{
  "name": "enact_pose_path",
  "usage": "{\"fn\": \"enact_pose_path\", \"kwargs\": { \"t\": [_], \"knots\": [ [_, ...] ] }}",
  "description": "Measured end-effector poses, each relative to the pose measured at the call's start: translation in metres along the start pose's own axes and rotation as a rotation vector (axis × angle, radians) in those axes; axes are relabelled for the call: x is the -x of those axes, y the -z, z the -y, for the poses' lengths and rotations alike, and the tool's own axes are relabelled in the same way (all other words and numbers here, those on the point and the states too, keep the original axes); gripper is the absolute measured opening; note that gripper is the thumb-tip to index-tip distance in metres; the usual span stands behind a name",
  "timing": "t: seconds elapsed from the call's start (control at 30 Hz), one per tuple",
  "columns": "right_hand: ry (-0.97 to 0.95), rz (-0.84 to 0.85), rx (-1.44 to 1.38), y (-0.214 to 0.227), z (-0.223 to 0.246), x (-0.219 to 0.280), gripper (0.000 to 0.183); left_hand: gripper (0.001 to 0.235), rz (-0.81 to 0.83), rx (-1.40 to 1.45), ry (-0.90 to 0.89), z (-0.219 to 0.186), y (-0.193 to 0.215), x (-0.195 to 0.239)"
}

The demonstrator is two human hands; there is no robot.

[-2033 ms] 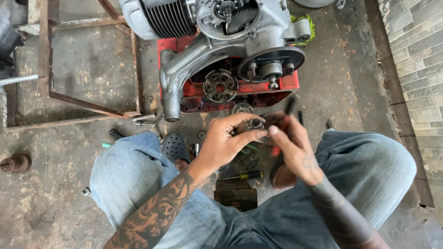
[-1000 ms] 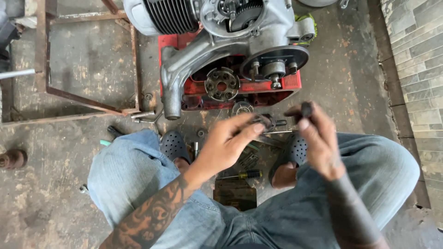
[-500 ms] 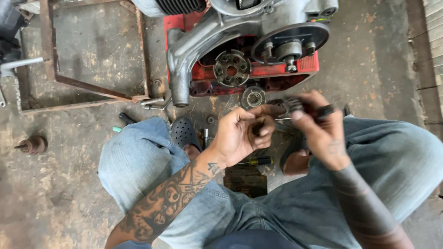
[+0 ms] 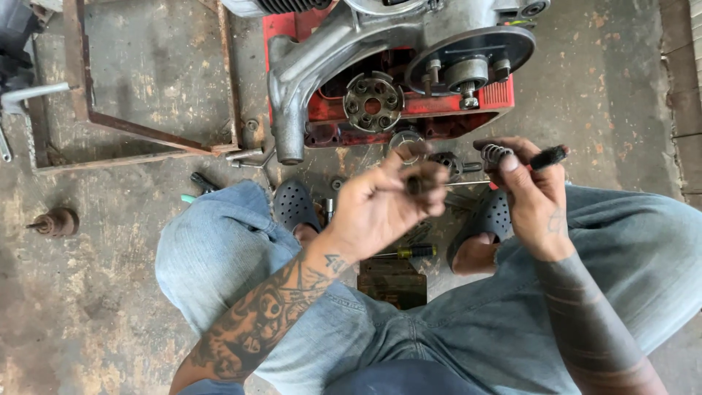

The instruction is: Assembling and inspecting small mechanical components of a motorcycle engine on the workshop floor

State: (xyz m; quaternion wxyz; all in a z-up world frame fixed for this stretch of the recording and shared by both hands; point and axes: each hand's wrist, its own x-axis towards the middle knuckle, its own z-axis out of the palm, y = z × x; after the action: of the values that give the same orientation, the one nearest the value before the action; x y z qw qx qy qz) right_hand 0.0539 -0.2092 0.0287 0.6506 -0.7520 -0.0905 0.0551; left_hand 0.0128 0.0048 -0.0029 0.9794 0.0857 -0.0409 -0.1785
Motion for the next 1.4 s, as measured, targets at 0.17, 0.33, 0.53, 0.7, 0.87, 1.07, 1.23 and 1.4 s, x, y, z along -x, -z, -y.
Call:
{"fn": "enact_pose_path", "kwargs": {
  "t": [0.17,0.33,0.53,0.7,0.87,1.07,1.23,1.4],
  "knots": [
    [-0.015,0.04,-0.058,-0.008,0.002,-0.007,0.032,0.051,-0.177,-0.229,-0.163,-0.057,-0.024,0.007],
    [-0.119,0.119,0.011,-0.035,-0.005,-0.01,0.034,0.047,-0.29,-0.193,-0.368,-0.109,-0.03,0.039],
    [-0.199,0.245,-0.054,-0.054,-0.058,-0.017,0.051,0.034,-0.47,-0.222,-0.523,-0.134,-0.023,0.074],
    [-0.226,0.298,0.054,-0.075,-0.065,-0.023,0.041,0.026,-0.521,-0.285,-0.659,-0.147,-0.03,0.093],
    [0.051,0.313,0.389,-0.114,-0.049,-0.064,0.043,0.024,-0.534,-0.31,-0.736,-0.148,-0.039,0.095],
    [0.097,0.416,0.362,-0.157,-0.019,-0.121,0.03,0.022,-0.557,-0.306,-0.787,-0.149,-0.035,0.089],
    [0.306,0.567,0.641,-0.206,-0.006,-0.147,0.026,0.022,-0.485,-0.213,-0.893,-0.157,-0.022,0.082],
    [0.485,0.681,0.688,-0.224,0.003,-0.145,0.029,0.02,-0.466,-0.181,-0.976,-0.166,-0.016,0.074]
  ]
}}
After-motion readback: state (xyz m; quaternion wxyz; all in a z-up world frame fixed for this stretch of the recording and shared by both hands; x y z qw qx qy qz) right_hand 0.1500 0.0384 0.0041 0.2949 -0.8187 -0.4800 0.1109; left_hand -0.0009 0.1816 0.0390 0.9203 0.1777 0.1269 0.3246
